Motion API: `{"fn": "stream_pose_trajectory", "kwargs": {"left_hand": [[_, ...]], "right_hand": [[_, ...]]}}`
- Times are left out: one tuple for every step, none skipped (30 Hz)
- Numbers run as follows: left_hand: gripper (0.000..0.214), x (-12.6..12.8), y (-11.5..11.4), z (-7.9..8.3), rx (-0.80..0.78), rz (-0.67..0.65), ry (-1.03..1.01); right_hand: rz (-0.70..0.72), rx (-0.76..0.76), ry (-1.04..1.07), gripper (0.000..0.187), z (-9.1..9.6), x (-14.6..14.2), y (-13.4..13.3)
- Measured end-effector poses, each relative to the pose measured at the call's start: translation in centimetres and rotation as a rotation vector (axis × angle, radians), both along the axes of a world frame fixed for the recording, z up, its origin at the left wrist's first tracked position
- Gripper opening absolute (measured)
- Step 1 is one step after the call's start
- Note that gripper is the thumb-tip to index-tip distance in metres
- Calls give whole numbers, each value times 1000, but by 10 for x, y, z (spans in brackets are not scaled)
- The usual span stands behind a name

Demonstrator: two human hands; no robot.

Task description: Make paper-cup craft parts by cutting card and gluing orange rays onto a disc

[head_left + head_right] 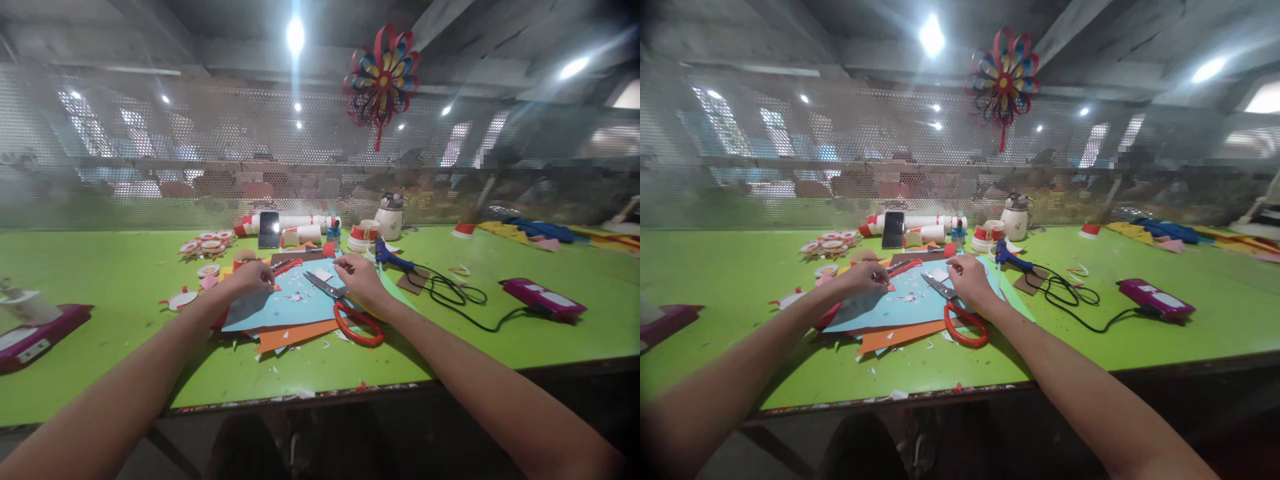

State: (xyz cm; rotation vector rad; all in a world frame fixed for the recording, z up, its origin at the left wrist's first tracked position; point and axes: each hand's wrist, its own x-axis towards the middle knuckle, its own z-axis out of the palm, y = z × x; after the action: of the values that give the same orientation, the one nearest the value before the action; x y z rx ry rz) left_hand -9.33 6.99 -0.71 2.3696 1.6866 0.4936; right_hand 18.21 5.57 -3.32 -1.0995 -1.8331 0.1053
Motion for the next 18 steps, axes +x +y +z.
{"fn": "stream_pose_trajectory", "kwargs": {"left_hand": [[15, -3, 0, 4, 12, 19, -17], [18, -6, -1, 9, 27, 41, -34], [22, -8, -2, 14, 45, 66, -52], [26, -11, -4, 19, 64, 95, -67], [29, -12, -5, 24, 85, 125, -79], [32, -13, -7, 27, 106, 153, -89], [34, -13, -8, 29, 122, 173, -96], [35, -12, -9, 30, 131, 184, -103], [35, -12, -9, 29, 130, 184, -109], [35, -11, -9, 27, 119, 174, -116], [33, -11, -8, 24, 101, 159, -125], [31, -12, -7, 22, 81, 146, -133], [27, -14, -5, 21, 61, 136, -143], [24, -18, -3, 20, 45, 132, -153], [22, -24, -1, 20, 36, 136, -163], [20, -30, 1, 22, 34, 150, -175], [21, -37, 2, 24, 42, 174, -189], [24, -45, 4, 26, 58, 206, -204]], "right_hand": [[1, 0, 3, 15, 0, 0, 0], [1, 0, 5, 14, 0, 0, 0], [1, 0, 5, 14, 0, -1, 0], [1, 1, 3, 14, 0, -1, 0], [1, 1, -3, 13, 0, -1, 0], [0, 1, -12, 11, 0, -1, 1], [0, -1, -24, 12, -1, -1, 0], [0, -4, -38, 16, -1, -2, 0], [1, -7, -53, 22, -1, -2, 0], [4, -12, -65, 28, -2, -2, -1], [6, -18, -72, 33, -2, -3, -2], [8, -23, -75, 36, -2, -3, -2], [9, -28, -72, 37, -2, -3, -3], [10, -33, -66, 35, -2, -4, -3], [9, -39, -55, 32, -2, -4, -4], [9, -45, -44, 27, -3, -4, -4], [9, -52, -31, 24, -3, -4, -4], [9, -60, -20, 22, -3, -4, -3]]}}
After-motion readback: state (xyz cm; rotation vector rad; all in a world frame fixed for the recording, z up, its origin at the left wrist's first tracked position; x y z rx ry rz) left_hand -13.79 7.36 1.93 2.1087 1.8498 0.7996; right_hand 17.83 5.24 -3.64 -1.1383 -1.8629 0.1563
